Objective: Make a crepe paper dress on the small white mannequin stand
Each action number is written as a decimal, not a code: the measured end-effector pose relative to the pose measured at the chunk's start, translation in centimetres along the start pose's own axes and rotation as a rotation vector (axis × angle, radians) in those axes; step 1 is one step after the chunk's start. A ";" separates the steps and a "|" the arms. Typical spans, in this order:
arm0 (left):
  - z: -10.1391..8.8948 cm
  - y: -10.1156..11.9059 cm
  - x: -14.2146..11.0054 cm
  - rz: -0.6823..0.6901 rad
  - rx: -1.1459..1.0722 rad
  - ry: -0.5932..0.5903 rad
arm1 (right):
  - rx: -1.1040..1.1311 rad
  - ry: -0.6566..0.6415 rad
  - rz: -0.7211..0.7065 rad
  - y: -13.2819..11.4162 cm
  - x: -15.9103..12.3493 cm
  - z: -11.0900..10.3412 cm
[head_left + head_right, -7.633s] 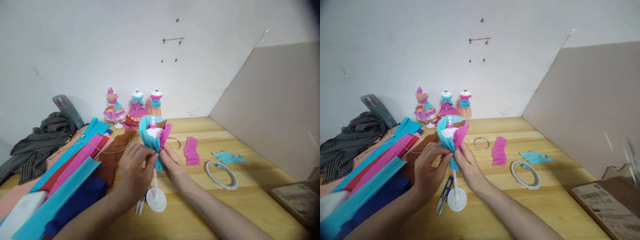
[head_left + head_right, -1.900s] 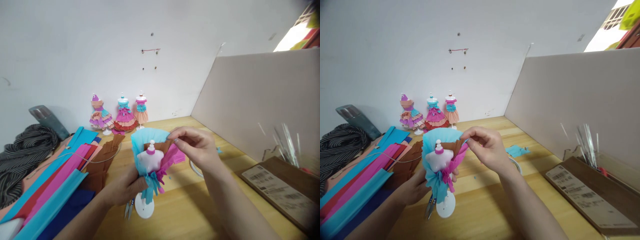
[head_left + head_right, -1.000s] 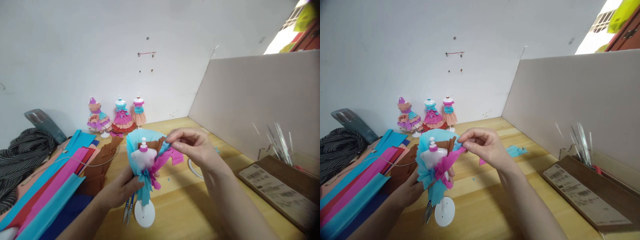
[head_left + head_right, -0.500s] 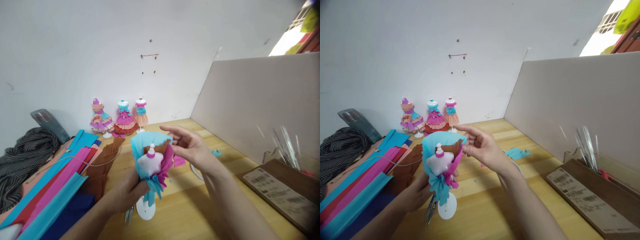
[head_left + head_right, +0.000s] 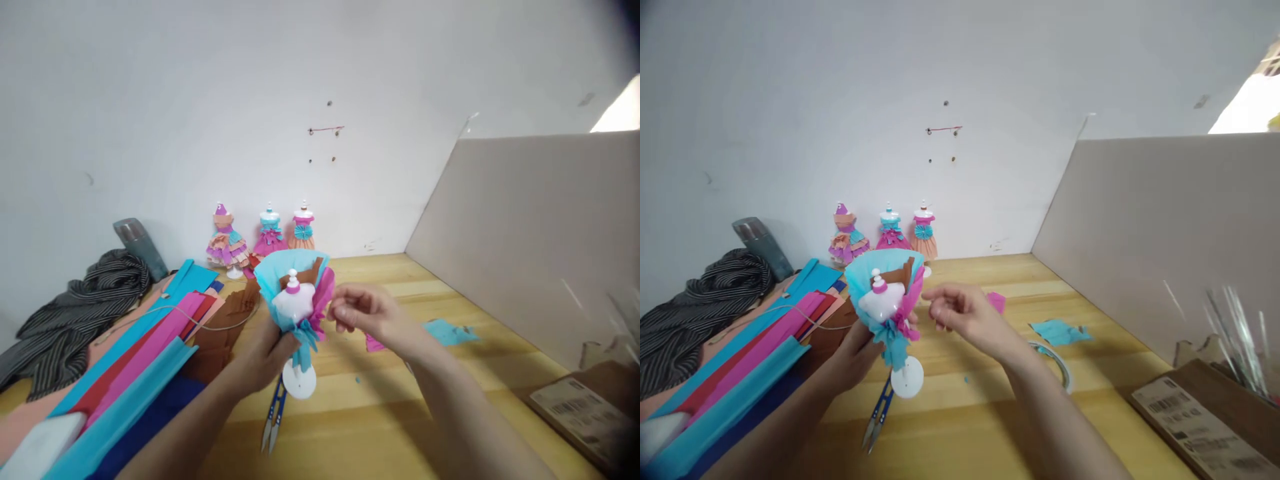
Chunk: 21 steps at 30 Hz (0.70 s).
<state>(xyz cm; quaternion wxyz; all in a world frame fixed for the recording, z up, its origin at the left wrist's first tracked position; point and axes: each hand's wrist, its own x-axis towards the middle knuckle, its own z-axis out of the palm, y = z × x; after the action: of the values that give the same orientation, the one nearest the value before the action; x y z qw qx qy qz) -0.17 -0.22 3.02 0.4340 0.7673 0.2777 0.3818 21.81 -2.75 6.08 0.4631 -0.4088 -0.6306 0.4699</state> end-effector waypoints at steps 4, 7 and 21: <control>-2.4 -1.0 1.6 -0.054 -0.078 0.116 | -0.238 -0.223 0.028 1.2 0.2 0.9; -3.9 -2.0 2.3 -0.058 -0.276 0.173 | -0.346 -0.309 0.076 1.9 0.4 1.4; -1.6 -2.3 2.1 -0.052 -0.325 0.023 | -0.329 0.144 -0.234 3.3 0.9 4.6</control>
<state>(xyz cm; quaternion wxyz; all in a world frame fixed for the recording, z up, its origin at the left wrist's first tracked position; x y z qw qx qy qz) -0.56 3.15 2.30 0.5592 0.6750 0.2370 0.4189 17.38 -2.16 2.46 0.4852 -0.4354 -0.7074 0.2732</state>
